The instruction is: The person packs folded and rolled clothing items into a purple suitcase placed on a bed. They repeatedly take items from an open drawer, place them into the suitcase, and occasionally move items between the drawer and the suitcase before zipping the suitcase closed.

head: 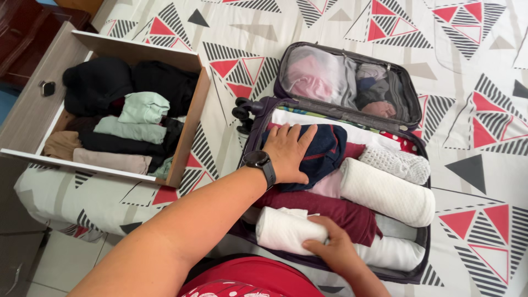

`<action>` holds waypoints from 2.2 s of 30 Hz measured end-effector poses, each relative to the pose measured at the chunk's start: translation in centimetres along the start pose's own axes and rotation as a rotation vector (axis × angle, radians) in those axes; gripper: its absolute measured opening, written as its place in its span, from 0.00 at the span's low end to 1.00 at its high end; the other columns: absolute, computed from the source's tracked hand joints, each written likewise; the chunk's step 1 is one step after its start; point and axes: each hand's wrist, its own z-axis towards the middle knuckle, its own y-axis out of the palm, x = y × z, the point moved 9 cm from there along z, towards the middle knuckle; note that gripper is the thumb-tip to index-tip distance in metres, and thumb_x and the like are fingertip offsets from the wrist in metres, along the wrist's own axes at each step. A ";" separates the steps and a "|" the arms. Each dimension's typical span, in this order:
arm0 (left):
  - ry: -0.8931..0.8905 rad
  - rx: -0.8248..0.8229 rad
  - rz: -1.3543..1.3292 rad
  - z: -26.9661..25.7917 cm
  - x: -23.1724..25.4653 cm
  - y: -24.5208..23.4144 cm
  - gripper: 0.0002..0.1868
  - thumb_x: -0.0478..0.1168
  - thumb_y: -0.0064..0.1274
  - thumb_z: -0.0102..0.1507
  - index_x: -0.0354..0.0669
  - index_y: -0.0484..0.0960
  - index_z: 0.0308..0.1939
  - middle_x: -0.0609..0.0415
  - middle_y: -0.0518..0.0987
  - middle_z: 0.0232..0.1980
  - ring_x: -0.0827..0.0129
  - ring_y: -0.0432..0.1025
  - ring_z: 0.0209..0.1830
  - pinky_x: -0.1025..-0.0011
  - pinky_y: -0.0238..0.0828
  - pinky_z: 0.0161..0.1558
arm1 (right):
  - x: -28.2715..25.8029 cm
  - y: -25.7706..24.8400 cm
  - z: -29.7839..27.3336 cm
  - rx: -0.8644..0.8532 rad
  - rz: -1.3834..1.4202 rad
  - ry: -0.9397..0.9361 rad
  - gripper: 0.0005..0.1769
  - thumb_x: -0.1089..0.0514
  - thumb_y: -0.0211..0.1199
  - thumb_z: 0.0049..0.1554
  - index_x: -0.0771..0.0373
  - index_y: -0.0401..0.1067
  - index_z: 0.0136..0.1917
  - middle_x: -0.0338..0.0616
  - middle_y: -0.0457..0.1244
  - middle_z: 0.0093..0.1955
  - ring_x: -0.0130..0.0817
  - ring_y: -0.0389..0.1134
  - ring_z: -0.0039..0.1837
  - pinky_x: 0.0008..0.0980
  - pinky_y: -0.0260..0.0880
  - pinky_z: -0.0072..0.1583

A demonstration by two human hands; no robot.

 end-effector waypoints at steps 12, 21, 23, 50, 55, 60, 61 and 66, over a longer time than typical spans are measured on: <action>0.176 0.390 -0.295 -5.0 -1.2 -0.9 0.57 0.57 0.69 0.49 0.37 0.58 0.74 0.33 0.61 0.74 0.39 0.53 0.76 0.42 0.47 0.71 | -4.3 -1.8 0.0 -0.060 -0.257 0.088 0.45 0.53 0.79 0.40 0.55 0.69 0.70 0.41 0.71 0.60 0.34 0.75 0.55 0.31 0.75 0.54; -0.454 0.315 -0.778 -17.7 -9.3 8.3 0.48 0.49 0.65 0.55 0.32 0.58 0.72 0.36 0.64 0.73 0.47 0.59 0.74 0.59 0.54 0.72 | 7.1 -30.9 1.6 0.863 -0.224 0.166 0.22 0.51 0.69 0.62 0.68 0.75 0.62 0.53 0.70 0.53 0.38 0.69 0.51 0.35 0.68 0.52; -0.495 0.269 -0.834 -18.3 -9.2 9.3 0.48 0.49 0.65 0.55 0.32 0.58 0.72 0.37 0.64 0.73 0.48 0.60 0.74 0.60 0.55 0.72 | 11.2 -31.5 4.4 0.771 -0.040 0.364 0.21 0.49 0.67 0.64 0.68 0.77 0.62 0.57 0.70 0.53 0.41 0.69 0.51 0.38 0.68 0.50; -1.347 0.260 -1.878 -23.2 -10.2 18.2 0.14 0.39 0.59 0.60 0.40 0.80 0.49 0.52 0.83 0.37 0.61 0.78 0.32 0.53 0.78 0.34 | 15.4 -35.7 12.6 0.536 -0.728 0.324 0.33 0.47 0.69 0.55 0.66 0.75 0.69 0.69 0.69 0.59 0.61 0.70 0.65 0.47 0.68 0.62; -1.385 0.240 -1.847 -21.3 -13.2 16.3 0.13 0.36 0.56 0.61 0.39 0.76 0.49 0.46 0.82 0.39 0.55 0.79 0.34 0.46 0.80 0.34 | 17.5 -35.3 9.4 0.546 -0.523 0.500 0.31 0.54 0.68 0.54 0.67 0.74 0.69 0.69 0.71 0.53 0.61 0.75 0.51 0.53 0.73 0.49; -1.131 0.165 -1.884 -14.7 -21.6 13.8 0.12 0.37 0.55 0.60 0.35 0.77 0.45 0.45 0.82 0.37 0.53 0.79 0.33 0.44 0.79 0.33 | 20.2 -31.0 3.8 0.608 -0.419 0.646 0.30 0.50 0.65 0.57 0.70 0.74 0.67 0.67 0.72 0.49 0.56 0.75 0.44 0.52 0.72 0.43; -1.090 0.120 -1.864 -12.6 -23.9 13.5 0.12 0.39 0.55 0.61 0.36 0.79 0.46 0.47 0.82 0.38 0.56 0.78 0.33 0.46 0.78 0.32 | 20.5 -29.5 2.9 0.615 -0.421 0.641 0.30 0.49 0.66 0.57 0.73 0.75 0.65 0.68 0.71 0.49 0.57 0.76 0.43 0.51 0.73 0.44; -0.930 0.349 -1.754 -0.4 -33.4 9.8 0.13 0.34 0.58 0.57 0.36 0.81 0.46 0.48 0.83 0.38 0.58 0.78 0.33 0.53 0.79 0.36 | 22.0 -18.9 -1.4 0.632 -0.490 0.761 0.33 0.45 0.64 0.54 0.74 0.76 0.62 0.71 0.71 0.51 0.60 0.74 0.52 0.51 0.73 0.54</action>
